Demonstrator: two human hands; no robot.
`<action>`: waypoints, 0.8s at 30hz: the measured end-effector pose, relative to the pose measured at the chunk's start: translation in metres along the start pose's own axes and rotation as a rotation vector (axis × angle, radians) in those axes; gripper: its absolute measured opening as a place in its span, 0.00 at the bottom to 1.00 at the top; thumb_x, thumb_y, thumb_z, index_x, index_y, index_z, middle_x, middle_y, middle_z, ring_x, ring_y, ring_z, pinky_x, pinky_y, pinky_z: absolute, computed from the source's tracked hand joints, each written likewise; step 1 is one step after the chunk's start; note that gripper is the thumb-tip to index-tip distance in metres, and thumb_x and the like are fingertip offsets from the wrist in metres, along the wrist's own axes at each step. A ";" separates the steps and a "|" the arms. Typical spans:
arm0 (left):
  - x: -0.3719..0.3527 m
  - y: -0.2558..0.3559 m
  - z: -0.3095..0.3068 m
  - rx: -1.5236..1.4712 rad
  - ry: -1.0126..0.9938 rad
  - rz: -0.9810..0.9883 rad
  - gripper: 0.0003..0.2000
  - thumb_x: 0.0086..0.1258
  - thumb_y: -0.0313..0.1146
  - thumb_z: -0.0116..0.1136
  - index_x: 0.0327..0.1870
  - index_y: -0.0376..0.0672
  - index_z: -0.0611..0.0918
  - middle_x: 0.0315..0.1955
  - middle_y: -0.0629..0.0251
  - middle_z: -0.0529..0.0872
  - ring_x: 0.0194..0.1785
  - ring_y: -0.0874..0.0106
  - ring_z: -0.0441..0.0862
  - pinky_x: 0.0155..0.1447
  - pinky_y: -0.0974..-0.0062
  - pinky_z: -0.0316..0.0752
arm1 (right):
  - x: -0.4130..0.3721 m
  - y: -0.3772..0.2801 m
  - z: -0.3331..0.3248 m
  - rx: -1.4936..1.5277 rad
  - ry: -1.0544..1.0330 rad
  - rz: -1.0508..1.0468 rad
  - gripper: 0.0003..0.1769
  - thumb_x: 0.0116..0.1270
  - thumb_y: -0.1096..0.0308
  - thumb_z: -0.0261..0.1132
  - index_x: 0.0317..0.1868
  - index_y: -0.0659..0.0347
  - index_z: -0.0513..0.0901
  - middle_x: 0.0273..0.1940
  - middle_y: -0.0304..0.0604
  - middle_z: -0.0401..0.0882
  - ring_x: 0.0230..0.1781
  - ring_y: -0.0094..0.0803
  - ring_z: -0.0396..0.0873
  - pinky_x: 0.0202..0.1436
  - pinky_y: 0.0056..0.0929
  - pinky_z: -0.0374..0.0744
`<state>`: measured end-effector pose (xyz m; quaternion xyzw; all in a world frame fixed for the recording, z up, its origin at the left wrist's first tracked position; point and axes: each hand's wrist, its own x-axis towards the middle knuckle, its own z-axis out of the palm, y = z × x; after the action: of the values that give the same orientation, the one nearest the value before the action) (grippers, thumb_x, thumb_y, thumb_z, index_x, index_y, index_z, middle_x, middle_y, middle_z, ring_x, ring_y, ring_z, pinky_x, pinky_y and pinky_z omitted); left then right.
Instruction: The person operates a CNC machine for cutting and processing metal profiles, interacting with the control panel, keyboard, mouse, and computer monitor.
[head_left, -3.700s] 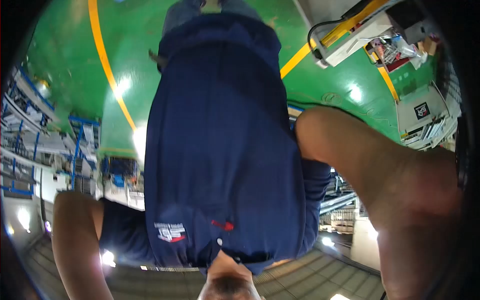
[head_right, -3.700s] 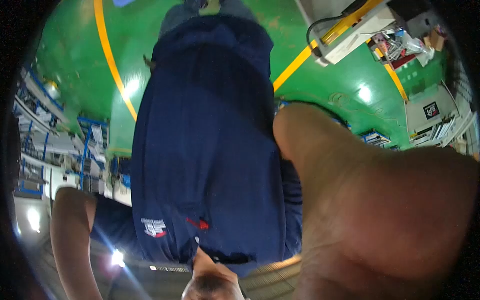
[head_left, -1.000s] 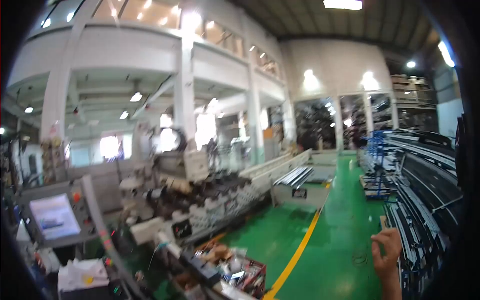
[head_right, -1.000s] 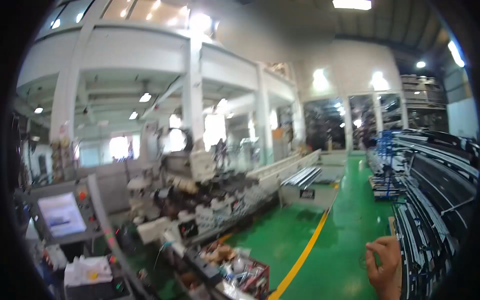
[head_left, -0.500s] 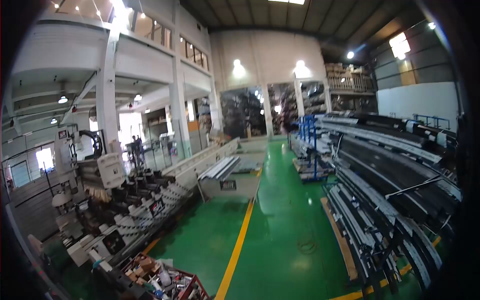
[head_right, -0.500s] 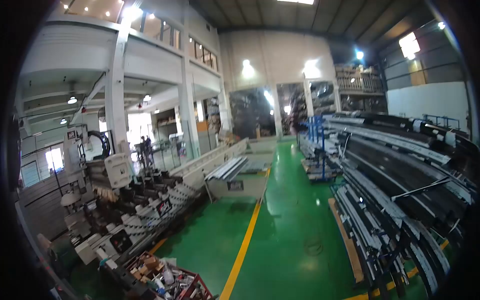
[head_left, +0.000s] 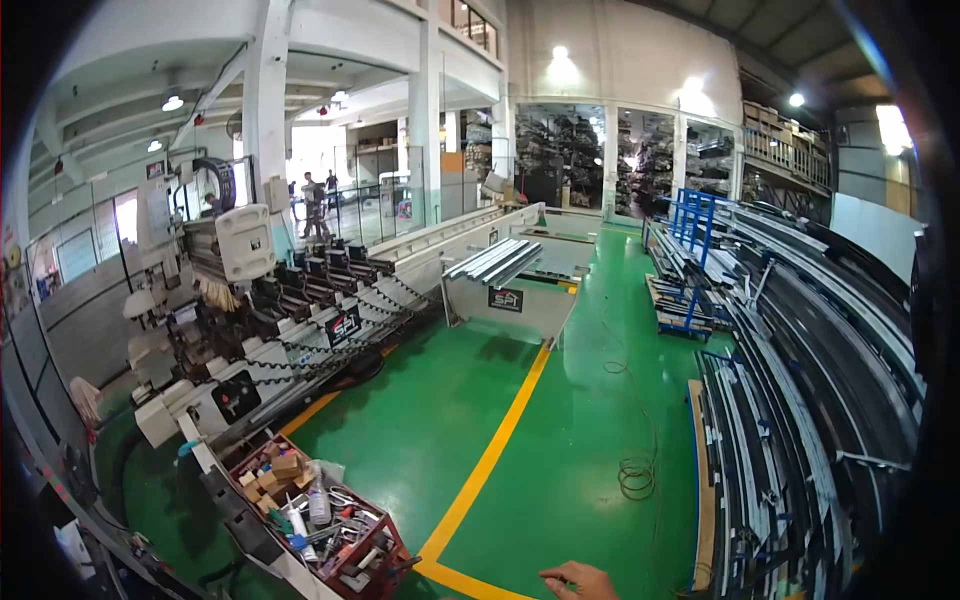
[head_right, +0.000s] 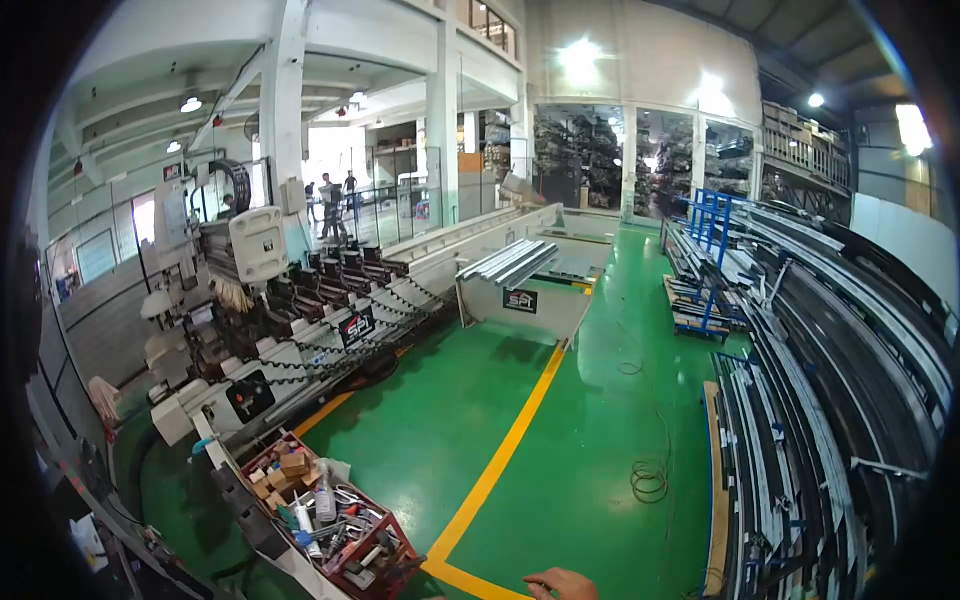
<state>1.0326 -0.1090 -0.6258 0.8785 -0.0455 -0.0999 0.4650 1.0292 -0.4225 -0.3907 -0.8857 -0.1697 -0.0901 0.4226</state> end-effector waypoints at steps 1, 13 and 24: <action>0.028 0.021 -0.011 -0.054 -0.049 -0.078 0.20 0.73 0.46 0.69 0.54 0.39 0.88 0.49 0.50 0.91 0.53 0.56 0.89 0.58 0.61 0.82 | 0.016 0.009 -0.003 0.011 -0.004 -0.016 0.13 0.76 0.61 0.65 0.52 0.59 0.88 0.44 0.51 0.85 0.44 0.52 0.84 0.48 0.43 0.81; 0.324 0.112 -0.002 0.004 -0.185 0.061 0.25 0.75 0.54 0.64 0.63 0.45 0.85 0.43 0.55 0.92 0.45 0.61 0.90 0.51 0.64 0.83 | 0.156 0.169 -0.048 0.073 0.075 0.213 0.14 0.77 0.60 0.65 0.54 0.57 0.87 0.46 0.48 0.87 0.44 0.47 0.87 0.49 0.38 0.83; 0.475 -0.017 0.057 0.010 0.163 -0.274 0.21 0.74 0.46 0.67 0.58 0.38 0.86 0.46 0.52 0.88 0.47 0.63 0.86 0.52 0.66 0.81 | 0.373 0.342 -0.180 0.054 -0.010 0.054 0.11 0.72 0.61 0.70 0.48 0.56 0.91 0.38 0.45 0.88 0.37 0.41 0.86 0.43 0.38 0.83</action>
<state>1.4836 -0.2279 -0.7346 0.8839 0.1124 -0.0904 0.4449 1.5004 -0.6794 -0.4110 -0.8787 -0.1502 -0.0697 0.4478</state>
